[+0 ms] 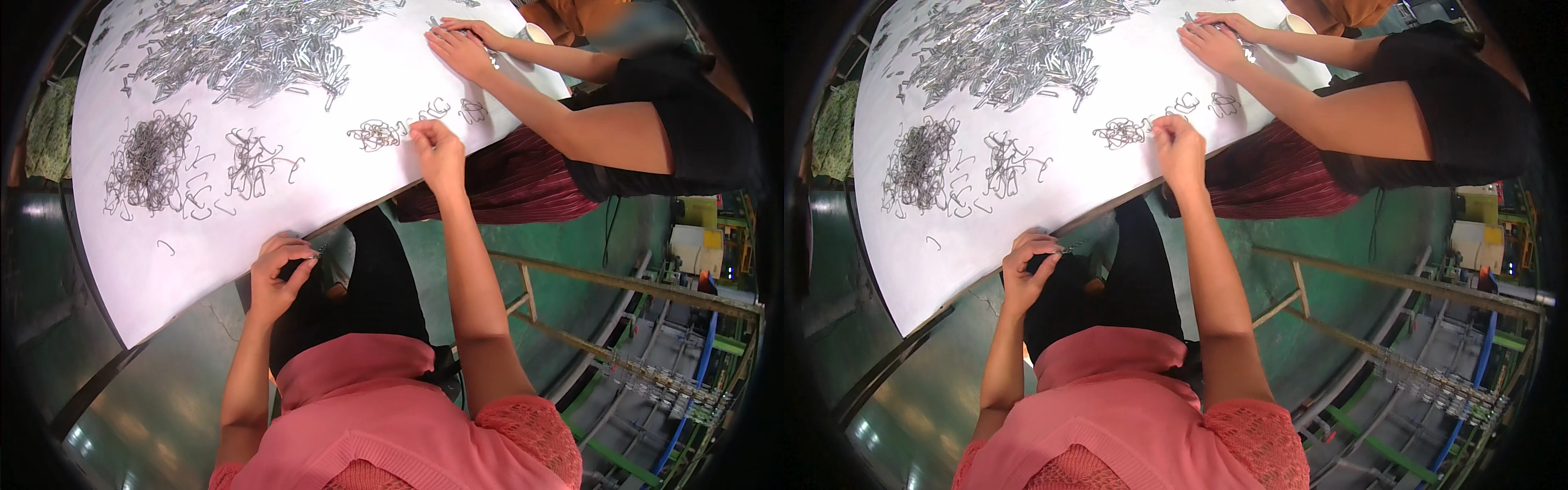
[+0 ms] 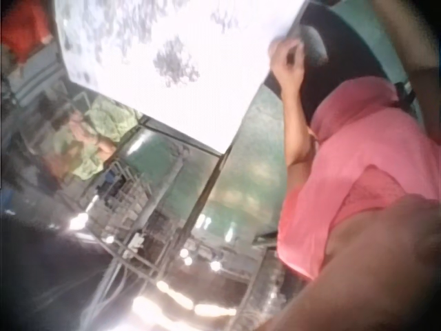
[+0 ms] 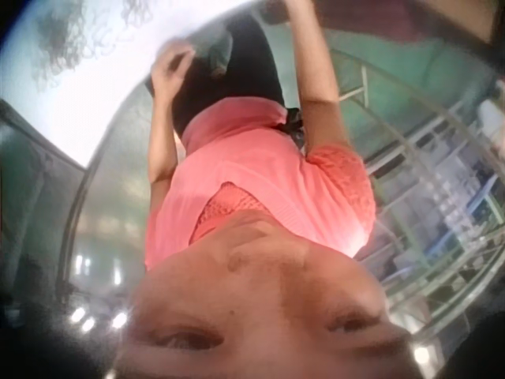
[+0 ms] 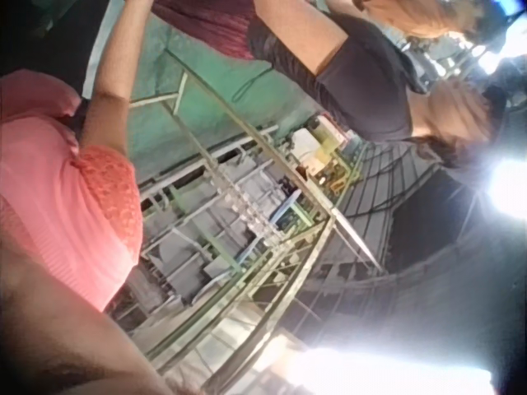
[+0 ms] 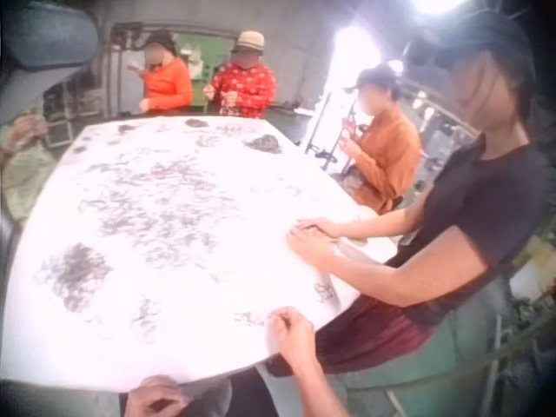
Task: The person sits at a table in a workshop and repeatedly picks up small metal hooks and nails. They attach the hooks to the nails by hand and then hang the assembled units onto a vertical metal rack. The process is repetitive, involving picking, assembling, and hanging.
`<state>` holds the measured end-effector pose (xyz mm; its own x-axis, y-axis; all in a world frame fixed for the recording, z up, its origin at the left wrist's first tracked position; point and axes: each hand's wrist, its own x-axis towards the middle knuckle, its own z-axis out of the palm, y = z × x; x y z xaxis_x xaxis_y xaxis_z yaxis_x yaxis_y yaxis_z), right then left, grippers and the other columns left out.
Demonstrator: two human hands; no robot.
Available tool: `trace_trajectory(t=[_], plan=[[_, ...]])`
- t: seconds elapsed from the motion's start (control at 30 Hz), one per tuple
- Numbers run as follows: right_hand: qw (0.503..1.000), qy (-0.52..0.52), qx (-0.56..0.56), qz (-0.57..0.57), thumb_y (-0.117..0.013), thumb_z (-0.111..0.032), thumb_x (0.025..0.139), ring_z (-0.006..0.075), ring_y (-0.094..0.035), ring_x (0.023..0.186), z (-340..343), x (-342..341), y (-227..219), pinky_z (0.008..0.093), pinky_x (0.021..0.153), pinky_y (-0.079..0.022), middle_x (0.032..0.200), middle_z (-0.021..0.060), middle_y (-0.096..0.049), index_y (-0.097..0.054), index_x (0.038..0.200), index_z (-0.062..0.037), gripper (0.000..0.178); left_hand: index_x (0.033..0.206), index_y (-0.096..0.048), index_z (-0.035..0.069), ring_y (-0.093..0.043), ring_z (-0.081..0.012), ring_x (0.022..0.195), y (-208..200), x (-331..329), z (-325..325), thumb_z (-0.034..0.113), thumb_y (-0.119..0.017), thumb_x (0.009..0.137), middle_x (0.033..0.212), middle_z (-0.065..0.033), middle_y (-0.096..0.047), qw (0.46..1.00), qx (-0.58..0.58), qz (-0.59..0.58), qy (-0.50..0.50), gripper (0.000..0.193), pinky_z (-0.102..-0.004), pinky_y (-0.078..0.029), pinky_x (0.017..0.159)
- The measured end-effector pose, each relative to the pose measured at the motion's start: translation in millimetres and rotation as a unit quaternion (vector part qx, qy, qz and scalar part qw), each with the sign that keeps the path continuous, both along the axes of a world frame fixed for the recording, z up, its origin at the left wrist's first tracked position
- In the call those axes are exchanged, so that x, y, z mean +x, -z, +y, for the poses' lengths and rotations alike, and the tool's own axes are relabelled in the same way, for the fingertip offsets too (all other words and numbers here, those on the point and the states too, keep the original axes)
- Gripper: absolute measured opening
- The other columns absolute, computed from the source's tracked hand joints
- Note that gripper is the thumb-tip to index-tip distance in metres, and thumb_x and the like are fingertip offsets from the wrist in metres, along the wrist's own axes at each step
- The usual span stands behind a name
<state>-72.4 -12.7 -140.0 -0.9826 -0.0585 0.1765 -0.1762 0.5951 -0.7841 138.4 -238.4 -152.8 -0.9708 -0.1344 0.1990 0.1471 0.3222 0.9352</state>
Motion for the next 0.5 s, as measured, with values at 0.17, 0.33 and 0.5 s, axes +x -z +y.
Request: trace_trajectory(t=[0.17,0.33,0.5], plan=[[0.982,0.138,0.114,0.057,-0.065,-0.013,0.084,0.0308,-0.065,0.082,52,-40,5,0.0399,0.074,-0.049,0.087,0.0124,-0.068,-0.068,0.091,-0.0068,0.010,0.085,-0.069,0.007,-0.061,-0.0245,0.093,0,1,-3,0.002,-0.074,0.073,0.090,-0.0068,-0.067,1.000,-0.005,-0.007,0.007,0.014,-0.0342,-0.044,0.086],[0.975,0.111,0.184,0.054,-0.066,-0.014,0.083,0.0305,-0.064,0.084,76,-55,10,0.0414,0.074,-0.049,0.092,0.0098,-0.065,-0.068,0.094,-0.0114,0.012,0.084,-0.069,0.007,-0.061,-0.0242,0.093,-1,1,-1,0.002,-0.073,0.073,0.090,-0.0065,-0.067,1.000,-0.017,-0.009,0.002,0.013,-0.0344,-0.044,0.086],[0.966,0.146,0.201,0.076,-0.067,-0.013,0.081,0.0290,-0.061,0.092,85,-66,13,0.0406,0.079,-0.048,0.099,0.0081,-0.061,-0.070,0.097,-0.0141,0.017,0.084,-0.069,0.008,-0.061,-0.0245,0.094,-2,1,-2,0.002,-0.073,0.073,0.090,-0.0063,-0.067,1.000,-0.016,-0.014,0.004,0.013,-0.0347,-0.044,0.087]])
